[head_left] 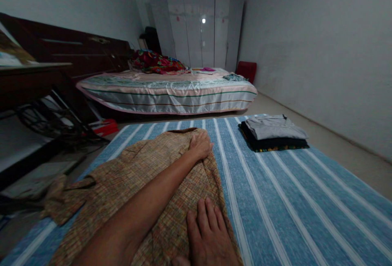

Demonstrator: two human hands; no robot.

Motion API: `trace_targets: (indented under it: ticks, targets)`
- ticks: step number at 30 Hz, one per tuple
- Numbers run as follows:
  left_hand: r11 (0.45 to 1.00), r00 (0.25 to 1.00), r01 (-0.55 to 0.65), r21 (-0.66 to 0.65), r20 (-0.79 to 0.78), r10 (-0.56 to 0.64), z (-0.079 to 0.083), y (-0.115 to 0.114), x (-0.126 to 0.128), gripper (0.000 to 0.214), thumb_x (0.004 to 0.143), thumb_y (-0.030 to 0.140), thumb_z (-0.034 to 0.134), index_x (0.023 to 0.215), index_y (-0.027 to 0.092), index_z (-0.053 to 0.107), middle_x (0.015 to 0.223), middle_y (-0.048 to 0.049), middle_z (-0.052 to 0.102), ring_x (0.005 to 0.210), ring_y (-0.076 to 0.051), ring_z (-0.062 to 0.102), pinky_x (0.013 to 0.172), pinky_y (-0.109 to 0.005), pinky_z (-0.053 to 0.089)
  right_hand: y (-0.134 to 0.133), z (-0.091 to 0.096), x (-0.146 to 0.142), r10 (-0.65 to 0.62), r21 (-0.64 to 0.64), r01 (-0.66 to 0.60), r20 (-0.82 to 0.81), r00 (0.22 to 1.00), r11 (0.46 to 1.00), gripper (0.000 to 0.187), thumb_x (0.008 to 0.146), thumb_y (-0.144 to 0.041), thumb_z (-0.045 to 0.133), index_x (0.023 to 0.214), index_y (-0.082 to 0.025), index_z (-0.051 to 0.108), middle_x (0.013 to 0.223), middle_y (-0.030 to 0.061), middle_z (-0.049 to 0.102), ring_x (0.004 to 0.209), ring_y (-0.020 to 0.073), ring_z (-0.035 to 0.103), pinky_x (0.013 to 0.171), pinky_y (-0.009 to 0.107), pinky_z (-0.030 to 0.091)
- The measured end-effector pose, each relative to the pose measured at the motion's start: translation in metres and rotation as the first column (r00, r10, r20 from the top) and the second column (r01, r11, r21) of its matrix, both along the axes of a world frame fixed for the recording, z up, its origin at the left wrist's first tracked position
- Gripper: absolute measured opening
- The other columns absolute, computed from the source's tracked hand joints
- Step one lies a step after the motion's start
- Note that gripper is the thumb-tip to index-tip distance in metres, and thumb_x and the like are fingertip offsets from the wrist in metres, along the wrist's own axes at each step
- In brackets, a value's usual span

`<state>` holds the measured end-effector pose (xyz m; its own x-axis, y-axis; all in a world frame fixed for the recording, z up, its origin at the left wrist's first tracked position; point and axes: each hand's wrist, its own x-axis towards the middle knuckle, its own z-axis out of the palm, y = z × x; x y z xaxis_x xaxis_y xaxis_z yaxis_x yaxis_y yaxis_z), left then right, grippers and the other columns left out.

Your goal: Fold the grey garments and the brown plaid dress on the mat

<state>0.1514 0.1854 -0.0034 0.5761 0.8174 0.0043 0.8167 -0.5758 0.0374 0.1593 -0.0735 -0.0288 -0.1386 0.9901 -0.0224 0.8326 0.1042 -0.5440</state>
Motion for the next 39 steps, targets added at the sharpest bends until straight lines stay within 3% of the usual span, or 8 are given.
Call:
trace_targets:
  ticks: [7,11,15,23,28,32,39]
  targets:
    - [0.998,1.000,-0.003,-0.070,-0.018,0.002,-0.011,-0.031,-0.004,0.063,0.093,0.055,0.038,0.142,0.013,0.037,0.154,-0.0196,0.029,0.143,-0.032,0.022,0.113,-0.050,0.017,-0.011,0.010,-0.005,-0.054,0.063,0.056,-0.026,0.998,0.996,0.076,0.086,-0.068,0.045,0.143,-0.018,0.044,0.153,0.0159,0.027,0.141,0.0364,0.022,0.113,0.054,0.025]
    - [0.998,1.000,-0.013,-0.064,-0.013,0.012,-0.008,-0.040,-0.005,0.064,0.095,0.055,0.034,0.142,0.012,0.036,0.153,-0.0204,0.031,0.142,-0.034,0.026,0.112,-0.053,0.019,-0.011,0.013,-0.003,-0.049,0.066,0.051,-0.026,0.998,0.997,0.075,0.087,-0.067,0.045,0.144,-0.017,0.043,0.154,0.0167,0.025,0.141,0.0366,0.021,0.114,0.055,0.023]
    - [0.998,0.999,0.038,-0.054,-0.002,-0.038,0.001,-0.061,-0.006,0.064,0.095,0.057,0.031,0.140,0.012,0.041,0.153,-0.0175,0.034,0.144,-0.031,0.023,0.115,-0.048,0.014,-0.011,0.016,-0.002,-0.047,0.055,0.049,-0.023,0.999,0.997,0.075,0.087,-0.065,0.046,0.144,-0.016,0.043,0.153,0.0171,0.025,0.141,0.0364,0.021,0.114,0.054,0.023]
    - [0.989,0.999,0.033,-0.145,-0.030,-0.038,-0.006,-0.096,-0.012,0.073,0.092,0.063,0.032,0.146,0.013,0.032,0.157,-0.0165,0.023,0.146,-0.030,0.014,0.116,-0.050,0.014,-0.013,0.015,-0.003,-0.024,0.080,0.024,-0.004,1.000,0.996,0.077,0.091,-0.064,0.039,0.146,-0.011,0.037,0.154,0.0186,0.023,0.143,0.0359,0.016,0.115,0.054,0.019]
    - [0.982,0.997,0.064,-0.180,-0.017,-0.069,0.006,-0.122,-0.012,0.076,0.092,0.064,0.027,0.148,0.012,0.028,0.158,-0.0151,0.018,0.147,-0.028,0.010,0.118,-0.047,0.009,-0.016,0.014,-0.002,-0.029,0.183,0.026,0.014,0.999,0.983,0.073,0.090,-0.059,0.045,0.147,-0.014,0.036,0.154,0.0155,0.028,0.143,0.0359,0.020,0.115,0.054,0.021]
    - [0.959,0.995,0.071,-0.273,-0.043,-0.085,0.005,-0.146,-0.009,0.086,0.090,0.068,0.023,0.151,0.007,0.020,0.159,-0.0168,0.010,0.147,-0.029,0.005,0.118,-0.047,0.008,-0.017,0.013,-0.002,-0.031,0.277,0.029,0.002,1.000,0.961,0.072,0.089,-0.057,0.049,0.148,-0.018,0.035,0.155,0.0111,0.029,0.143,0.0353,0.019,0.117,0.055,0.015]
    - [0.955,0.992,0.037,-0.293,-0.103,-0.070,-0.003,-0.146,-0.001,0.094,0.086,0.072,0.029,0.152,0.006,0.015,0.160,-0.0177,0.004,0.147,-0.030,-0.001,0.117,-0.050,0.005,-0.018,0.003,-0.006,-0.015,0.290,0.000,0.050,0.999,0.957,0.065,0.092,-0.055,0.046,0.144,-0.016,0.042,0.151,0.0138,0.036,0.141,0.0370,0.025,0.115,0.056,0.018]
